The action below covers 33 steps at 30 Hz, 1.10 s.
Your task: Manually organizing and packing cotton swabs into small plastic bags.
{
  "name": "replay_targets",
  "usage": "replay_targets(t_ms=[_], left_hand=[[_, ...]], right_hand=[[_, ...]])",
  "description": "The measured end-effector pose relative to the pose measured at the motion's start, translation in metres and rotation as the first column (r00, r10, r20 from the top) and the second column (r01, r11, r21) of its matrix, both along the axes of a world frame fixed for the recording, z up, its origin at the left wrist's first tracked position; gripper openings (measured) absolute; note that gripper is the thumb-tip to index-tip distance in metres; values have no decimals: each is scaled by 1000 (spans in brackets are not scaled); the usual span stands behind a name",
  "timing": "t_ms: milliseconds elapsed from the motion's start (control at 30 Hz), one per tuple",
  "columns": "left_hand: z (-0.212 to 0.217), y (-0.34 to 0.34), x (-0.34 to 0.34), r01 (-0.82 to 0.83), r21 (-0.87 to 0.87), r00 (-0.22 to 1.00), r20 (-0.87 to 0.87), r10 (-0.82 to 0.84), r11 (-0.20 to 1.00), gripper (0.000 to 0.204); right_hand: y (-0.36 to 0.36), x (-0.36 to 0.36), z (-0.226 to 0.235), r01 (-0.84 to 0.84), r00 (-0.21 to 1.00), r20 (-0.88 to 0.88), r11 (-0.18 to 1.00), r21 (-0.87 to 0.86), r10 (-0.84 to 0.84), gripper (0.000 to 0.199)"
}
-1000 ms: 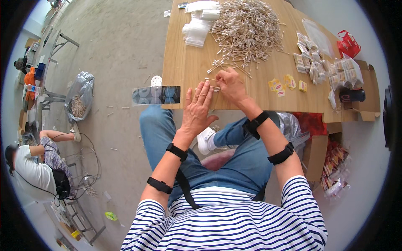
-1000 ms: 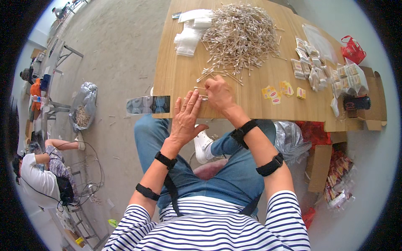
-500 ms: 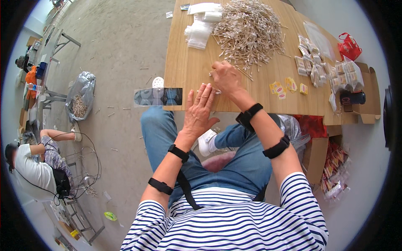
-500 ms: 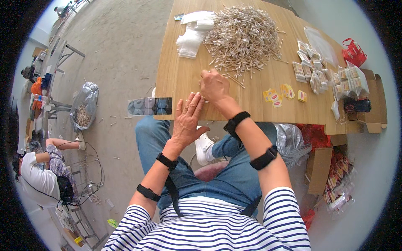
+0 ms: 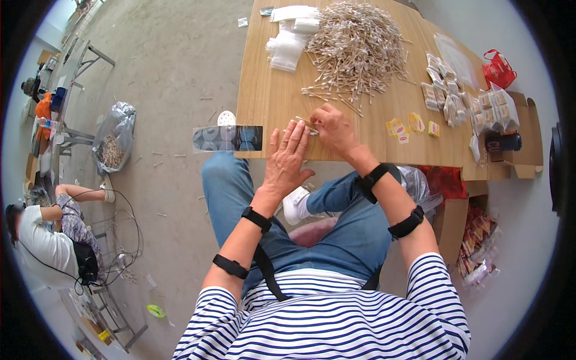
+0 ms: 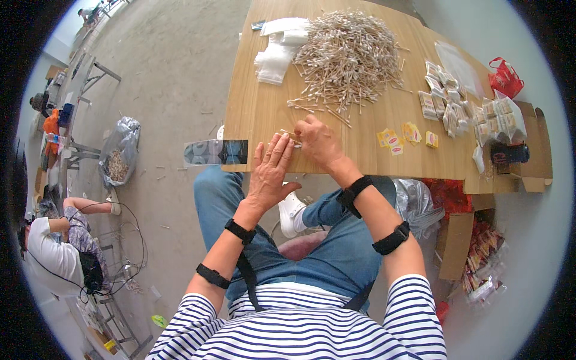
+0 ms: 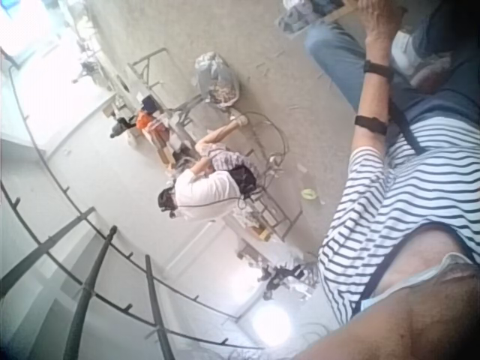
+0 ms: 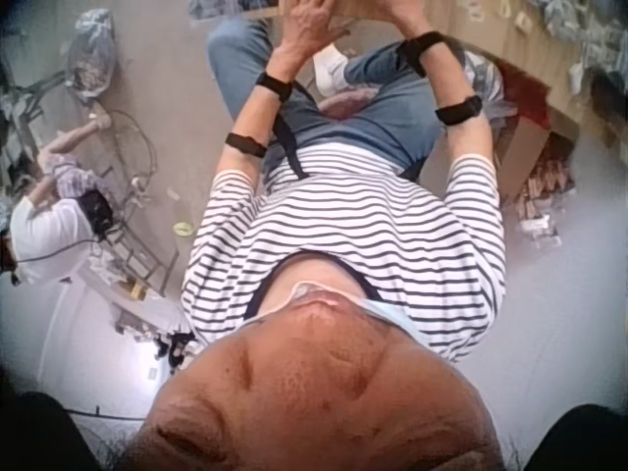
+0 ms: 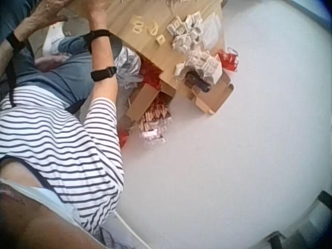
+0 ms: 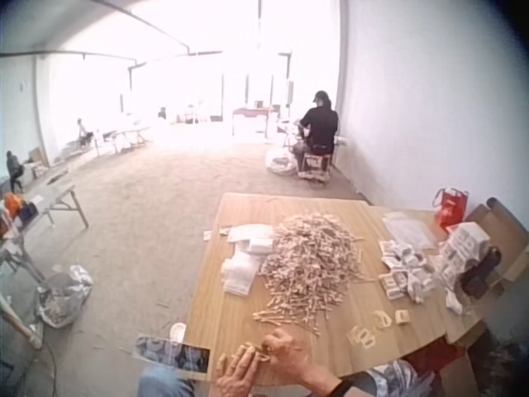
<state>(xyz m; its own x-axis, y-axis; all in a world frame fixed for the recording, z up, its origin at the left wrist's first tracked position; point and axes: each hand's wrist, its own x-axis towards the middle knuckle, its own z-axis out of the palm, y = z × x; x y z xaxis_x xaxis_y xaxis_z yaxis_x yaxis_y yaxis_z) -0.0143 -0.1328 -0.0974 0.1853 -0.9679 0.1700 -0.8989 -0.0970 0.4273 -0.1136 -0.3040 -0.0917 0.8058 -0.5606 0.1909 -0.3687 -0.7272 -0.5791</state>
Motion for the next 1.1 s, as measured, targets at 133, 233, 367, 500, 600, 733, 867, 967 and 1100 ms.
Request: replay_targets(t_ms=[133,233,367,500,600,733,867,967,1100], left_hand=[[1,0,0,1,4,1000,-4,-1,1000,114],[3,-1,-2,3,12,1000,-2,-3,1000,114],[3,-1,-1,5,10,1000,1,-5,1000,114],[2,0,-1,2,8,1000,-3,-2,1000,114],[3,0,-1,2,8,1000,-2,-2,1000,114],[2,-1,-1,10,-1,1000,-8,-10,1000,113],[0,0,-1,-3,-7,1000,-6,3,1000,113],[0,1,-1,3,-13,1000,-16,-3,1000,114],[2,1,-1,6,2,1000,-4,-6,1000,113]], right_hand=[[5,1,12,126,992,2,991,-38,-126,8],[0,3,5,125,988,-81,990,-70,-131,6],[-6,5,1,77,993,-79,994,-79,-83,4],[-5,4,3,186,980,-61,980,-72,-190,2],[-4,6,1,208,978,-17,974,-86,-210,2],[0,1,-1,228,974,31,967,-114,-225,2],[14,6,-2,156,988,7,982,-104,-156,7],[18,11,-2,111,994,2,990,-89,-111,6],[-2,18,5,376,926,29,906,-195,-377,9]])
